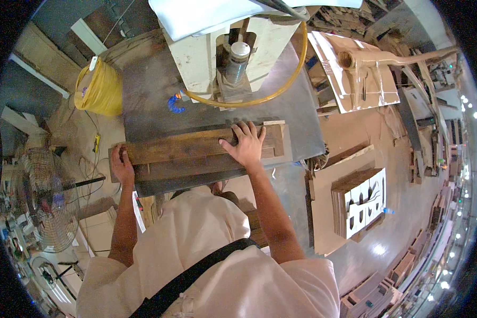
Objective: The person feeds a curved wooden component into a woodworking machine by hand, then carries the piece to a nearby stack of similar wooden items.
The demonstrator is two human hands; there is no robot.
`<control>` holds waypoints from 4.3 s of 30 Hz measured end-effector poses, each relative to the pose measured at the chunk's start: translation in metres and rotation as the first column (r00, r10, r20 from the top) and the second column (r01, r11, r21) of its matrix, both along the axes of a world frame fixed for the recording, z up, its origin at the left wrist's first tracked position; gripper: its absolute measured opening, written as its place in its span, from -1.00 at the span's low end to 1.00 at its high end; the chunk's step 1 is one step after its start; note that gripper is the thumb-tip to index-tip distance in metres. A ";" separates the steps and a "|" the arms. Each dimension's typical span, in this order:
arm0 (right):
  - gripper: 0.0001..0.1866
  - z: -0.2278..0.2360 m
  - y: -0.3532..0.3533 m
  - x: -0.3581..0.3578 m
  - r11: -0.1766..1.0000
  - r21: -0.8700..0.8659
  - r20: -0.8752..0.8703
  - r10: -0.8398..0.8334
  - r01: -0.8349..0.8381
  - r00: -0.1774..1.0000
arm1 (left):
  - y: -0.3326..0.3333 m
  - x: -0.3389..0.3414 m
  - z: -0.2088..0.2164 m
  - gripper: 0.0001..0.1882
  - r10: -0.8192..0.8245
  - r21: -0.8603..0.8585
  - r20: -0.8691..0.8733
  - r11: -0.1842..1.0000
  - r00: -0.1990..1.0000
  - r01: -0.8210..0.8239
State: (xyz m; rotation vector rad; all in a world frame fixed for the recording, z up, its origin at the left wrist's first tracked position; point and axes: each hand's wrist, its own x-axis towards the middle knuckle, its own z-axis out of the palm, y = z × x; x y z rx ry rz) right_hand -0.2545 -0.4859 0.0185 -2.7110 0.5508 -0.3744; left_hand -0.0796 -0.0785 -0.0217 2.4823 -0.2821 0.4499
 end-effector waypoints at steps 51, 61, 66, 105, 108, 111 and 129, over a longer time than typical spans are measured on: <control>-0.02 -0.022 -0.003 -0.054 0.773 0.036 -0.168 -0.621 0.634 0.766 | 0.013 0.006 0.020 -0.29 -0.174 0.172 -0.146 0.965 0.974 0.198; -0.09 -0.039 0.030 -0.049 0.757 0.008 -0.187 -0.641 0.654 0.744 | 0.068 0.015 0.010 -0.30 -0.195 0.120 -0.127 0.970 0.973 0.210; -0.06 -0.034 0.050 -0.049 0.814 0.034 -0.171 -0.567 0.580 0.806 | 0.089 0.015 0.024 -0.17 -0.204 0.155 -0.308 0.953 0.929 0.260; 0.00 -0.029 0.081 -0.004 0.907 -0.054 0.040 -0.416 0.418 0.909 | 0.149 0.018 0.015 0.19 -0.271 0.327 -0.293 0.872 0.917 0.363; -0.01 -0.028 0.076 0.003 0.907 -0.094 0.062 -0.405 0.410 0.912 | 0.145 0.017 0.018 0.19 -0.247 0.331 -0.323 0.874 0.913 0.354; -0.01 -0.031 0.062 0.012 0.925 -0.066 0.079 -0.370 0.375 0.926 | 0.140 0.012 0.020 0.21 -0.222 0.314 -0.343 0.888 0.913 0.334; -0.02 -0.026 0.053 0.033 0.932 0.061 -0.017 -0.357 0.358 0.934 | 0.143 0.012 0.011 0.25 -0.152 0.277 -0.426 0.917 0.892 0.288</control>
